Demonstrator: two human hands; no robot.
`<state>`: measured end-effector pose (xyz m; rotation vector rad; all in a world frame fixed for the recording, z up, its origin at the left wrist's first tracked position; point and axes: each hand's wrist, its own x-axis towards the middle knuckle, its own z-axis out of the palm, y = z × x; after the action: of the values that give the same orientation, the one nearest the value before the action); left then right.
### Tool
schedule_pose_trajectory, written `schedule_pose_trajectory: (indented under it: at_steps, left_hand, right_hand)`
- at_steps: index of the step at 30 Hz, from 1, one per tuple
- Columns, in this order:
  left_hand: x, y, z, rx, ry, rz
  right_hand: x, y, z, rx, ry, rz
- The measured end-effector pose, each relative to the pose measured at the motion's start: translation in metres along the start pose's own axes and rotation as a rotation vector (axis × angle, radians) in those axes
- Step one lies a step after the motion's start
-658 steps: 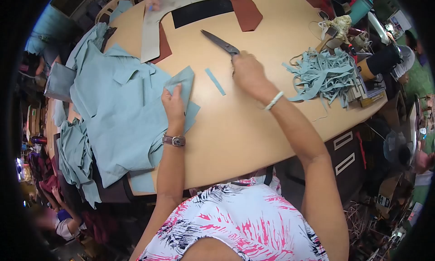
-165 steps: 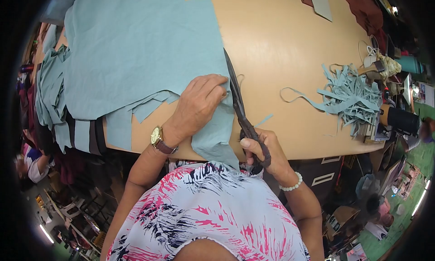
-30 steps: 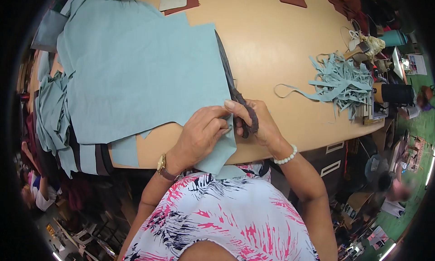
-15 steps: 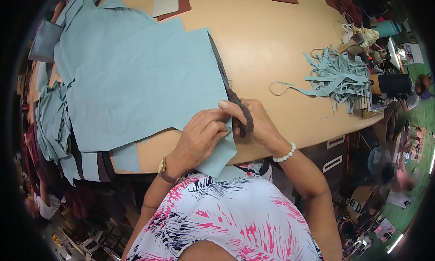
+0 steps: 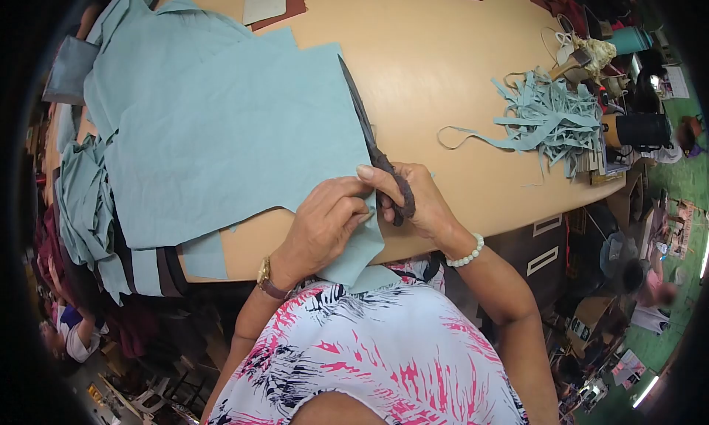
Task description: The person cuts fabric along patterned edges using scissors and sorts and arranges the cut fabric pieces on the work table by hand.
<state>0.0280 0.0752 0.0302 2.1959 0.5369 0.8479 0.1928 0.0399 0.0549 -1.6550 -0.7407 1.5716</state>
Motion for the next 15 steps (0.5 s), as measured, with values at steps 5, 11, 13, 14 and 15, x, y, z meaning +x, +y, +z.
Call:
schedule_pose_trajectory:
  at_steps: [5,11,13,14,15]
  left_hand:
    - [-0.001,-0.002,0.0012,0.016,-0.005,0.016]
    - [-0.001,-0.0022,0.0012,0.012,-0.013,0.018]
    - [-0.0003,-0.0008,0.0,0.001,-0.016,0.0]
    - [-0.0006,-0.001,0.0002,-0.002,-0.02,-0.004]
    - [-0.0013,-0.0018,0.0007,-0.004,-0.023,-0.008]
  right_hand:
    - [0.0013,0.0062,-0.0009,-0.033,0.0,-0.009]
    - [-0.0002,0.0051,0.0036,-0.004,0.01,-0.017]
    - [0.0,0.0062,0.0033,-0.014,0.012,-0.018]
    - [0.0,0.0065,0.0033,-0.015,0.009,-0.014]
    - [0.0,0.0068,0.0034,-0.016,0.005,-0.011]
